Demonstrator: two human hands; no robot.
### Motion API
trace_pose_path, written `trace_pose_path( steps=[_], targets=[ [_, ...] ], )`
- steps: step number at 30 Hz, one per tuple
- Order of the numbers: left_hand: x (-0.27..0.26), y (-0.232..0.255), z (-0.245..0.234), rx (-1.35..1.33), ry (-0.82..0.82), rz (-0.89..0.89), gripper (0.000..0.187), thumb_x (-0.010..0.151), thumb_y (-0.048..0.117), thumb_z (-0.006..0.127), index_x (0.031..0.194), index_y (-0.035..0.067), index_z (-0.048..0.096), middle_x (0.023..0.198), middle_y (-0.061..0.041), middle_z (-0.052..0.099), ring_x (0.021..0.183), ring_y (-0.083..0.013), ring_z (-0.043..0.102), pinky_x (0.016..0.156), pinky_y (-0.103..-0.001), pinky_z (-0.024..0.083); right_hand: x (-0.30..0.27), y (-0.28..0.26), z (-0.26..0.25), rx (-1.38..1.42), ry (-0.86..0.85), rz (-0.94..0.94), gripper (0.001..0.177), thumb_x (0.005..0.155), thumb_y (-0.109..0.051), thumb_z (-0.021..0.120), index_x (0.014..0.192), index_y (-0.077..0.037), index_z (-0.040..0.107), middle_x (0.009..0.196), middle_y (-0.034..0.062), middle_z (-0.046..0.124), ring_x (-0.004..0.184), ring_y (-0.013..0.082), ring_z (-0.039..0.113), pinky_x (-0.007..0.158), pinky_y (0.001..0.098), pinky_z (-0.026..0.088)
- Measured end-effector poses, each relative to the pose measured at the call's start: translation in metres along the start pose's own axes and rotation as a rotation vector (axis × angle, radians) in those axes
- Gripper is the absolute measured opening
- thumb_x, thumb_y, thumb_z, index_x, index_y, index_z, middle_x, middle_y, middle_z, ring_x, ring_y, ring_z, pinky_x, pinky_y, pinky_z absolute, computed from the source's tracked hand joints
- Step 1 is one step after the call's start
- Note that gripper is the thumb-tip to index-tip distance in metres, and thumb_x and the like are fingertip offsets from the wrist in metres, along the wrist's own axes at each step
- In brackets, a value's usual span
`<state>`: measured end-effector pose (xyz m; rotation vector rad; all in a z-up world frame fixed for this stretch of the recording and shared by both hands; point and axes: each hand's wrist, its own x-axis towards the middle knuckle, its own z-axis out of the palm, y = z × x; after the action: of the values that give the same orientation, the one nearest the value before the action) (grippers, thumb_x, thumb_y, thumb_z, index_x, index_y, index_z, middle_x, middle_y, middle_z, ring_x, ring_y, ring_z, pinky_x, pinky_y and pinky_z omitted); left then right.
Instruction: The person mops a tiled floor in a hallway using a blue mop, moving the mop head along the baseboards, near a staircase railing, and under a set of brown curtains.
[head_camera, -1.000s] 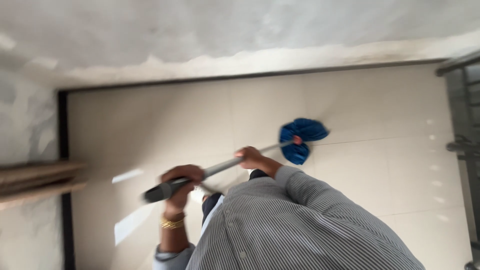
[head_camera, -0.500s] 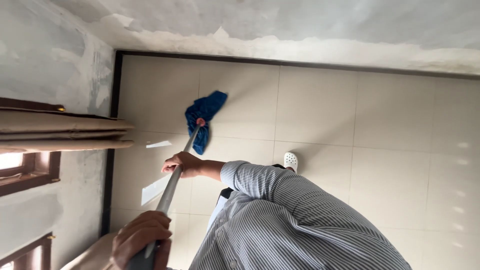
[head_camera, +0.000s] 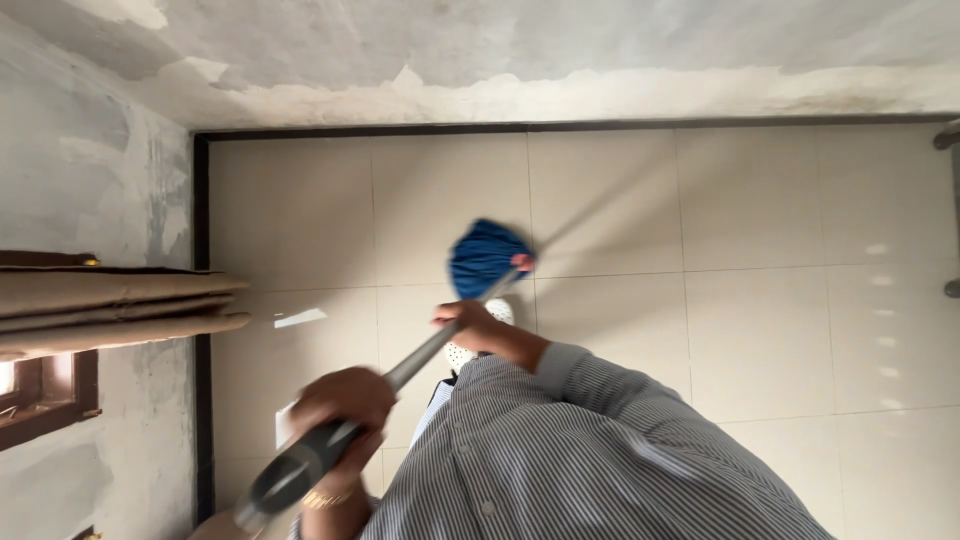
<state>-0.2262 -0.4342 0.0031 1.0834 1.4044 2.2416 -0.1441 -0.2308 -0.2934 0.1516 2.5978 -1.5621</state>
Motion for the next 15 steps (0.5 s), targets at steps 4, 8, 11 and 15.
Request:
trace_pose_path(
  steps=[4, 8, 11, 15],
  targets=[
    [-0.017, -0.059, 0.005, -0.038, -0.078, -0.173, 0.015, 0.072, -0.002, 0.069, 0.086, 0.002, 0.063, 0.078, -0.010, 0.065, 0.074, -0.0278, 0.066, 0.074, -0.041, 0.058, -0.032, 0.066, -0.030, -0.142, 0.099, 0.073, 0.016, 0.094, -0.018, 0.074, 0.085, -0.007, 0.067, 0.076, 0.0082, 0.070, 0.066, 0.0244, 0.070, 0.062, 0.0369, 0.055],
    [-0.027, -0.058, -0.009, 0.002, -0.034, -0.279, 0.017, 0.069, -0.004, 0.064, 0.086, 0.000, 0.065, 0.084, -0.015, 0.069, 0.082, -0.0300, 0.069, 0.075, -0.040, 0.058, -0.015, 0.080, -0.021, -0.181, 0.060, 0.028, 0.004, 0.085, -0.014, 0.073, 0.085, -0.011, 0.071, 0.077, 0.0064, 0.072, 0.070, 0.0241, 0.070, 0.065, 0.0366, 0.055],
    [-0.027, -0.012, -0.032, 0.209, 0.087, -0.211, 0.018, 0.068, -0.007, 0.067, 0.085, -0.001, 0.067, 0.090, -0.017, 0.074, 0.081, -0.0291, 0.073, 0.075, -0.040, 0.059, 0.025, 0.042, 0.017, -0.049, -0.163, 0.088, 0.006, 0.087, -0.008, 0.065, 0.088, -0.011, 0.070, 0.077, 0.0041, 0.072, 0.072, 0.0209, 0.071, 0.067, 0.0341, 0.056],
    [-0.018, 0.057, -0.028, 0.320, 0.163, -0.080, 0.022, 0.071, -0.004, 0.071, 0.091, 0.005, 0.067, 0.083, -0.007, 0.075, 0.076, -0.0247, 0.078, 0.074, -0.040, 0.067, 0.075, -0.033, 0.062, 0.052, -0.310, -0.108, 0.009, 0.093, -0.011, 0.068, 0.084, -0.008, 0.068, 0.077, 0.0061, 0.073, 0.072, 0.0214, 0.072, 0.071, 0.0364, 0.056]
  ],
)
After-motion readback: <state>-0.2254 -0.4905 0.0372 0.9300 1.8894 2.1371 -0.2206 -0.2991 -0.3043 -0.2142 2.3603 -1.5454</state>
